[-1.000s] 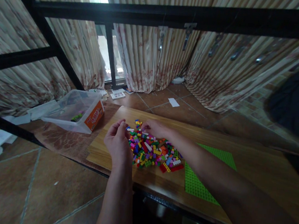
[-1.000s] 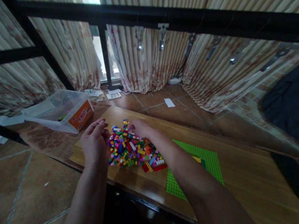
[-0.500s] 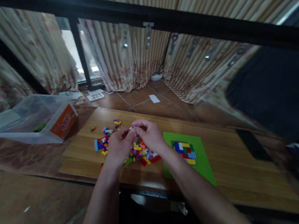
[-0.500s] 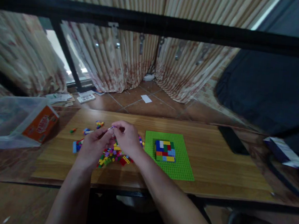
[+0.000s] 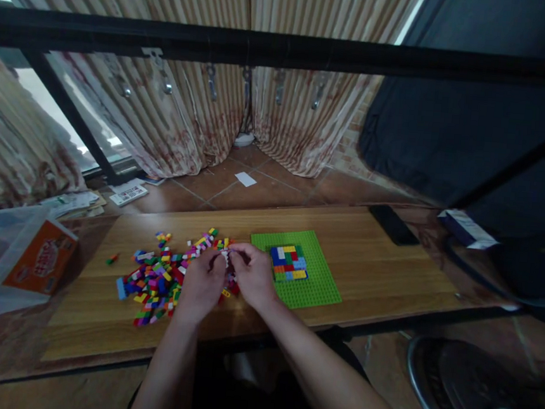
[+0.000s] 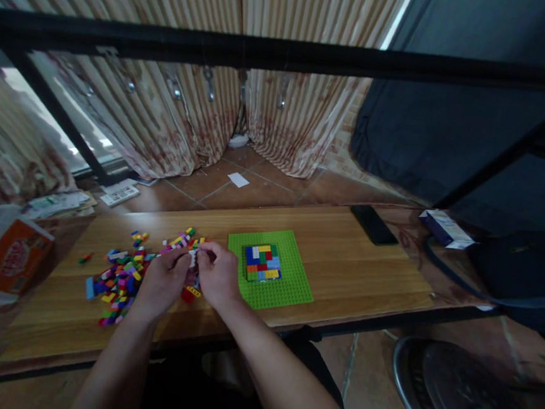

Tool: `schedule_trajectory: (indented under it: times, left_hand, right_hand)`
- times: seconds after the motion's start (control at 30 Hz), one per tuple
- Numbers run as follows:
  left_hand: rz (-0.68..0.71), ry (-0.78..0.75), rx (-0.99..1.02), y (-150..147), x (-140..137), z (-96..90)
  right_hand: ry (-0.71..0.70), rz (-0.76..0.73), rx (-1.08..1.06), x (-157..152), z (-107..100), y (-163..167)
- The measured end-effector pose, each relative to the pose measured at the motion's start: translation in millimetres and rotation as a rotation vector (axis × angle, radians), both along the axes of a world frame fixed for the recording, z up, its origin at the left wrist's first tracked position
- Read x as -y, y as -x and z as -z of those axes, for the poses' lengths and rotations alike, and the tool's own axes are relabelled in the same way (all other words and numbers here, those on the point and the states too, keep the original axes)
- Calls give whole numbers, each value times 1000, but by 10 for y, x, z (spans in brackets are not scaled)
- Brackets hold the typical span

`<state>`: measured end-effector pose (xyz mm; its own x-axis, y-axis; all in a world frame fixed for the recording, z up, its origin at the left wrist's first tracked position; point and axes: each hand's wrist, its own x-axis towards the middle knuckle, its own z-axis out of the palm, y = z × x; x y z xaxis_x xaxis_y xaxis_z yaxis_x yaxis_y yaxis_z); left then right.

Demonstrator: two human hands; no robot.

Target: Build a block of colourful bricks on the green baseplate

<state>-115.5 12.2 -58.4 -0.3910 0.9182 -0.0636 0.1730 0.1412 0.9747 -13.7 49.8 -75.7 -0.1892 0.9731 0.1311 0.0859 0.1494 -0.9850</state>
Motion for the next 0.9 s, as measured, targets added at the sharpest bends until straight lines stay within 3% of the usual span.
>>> schedule_trajectory:
  times: [0.3,0.47,0.67,0.9]
  left_hand:
    - [-340,1,104,122,-46,-122]
    - [-213,-2,166,117,-46,-87]
    - [-78,24,84,159,-37,-34]
    - [-25,-26,277,-77,-45,-151]
  right_hand:
    - [-78,-60,288,-130,82,205]
    - [-99,-147,236,-112,124,243]
    - [-80,-78,160,-95,36,157]
    - [176,-93,-251,-63,38,6]
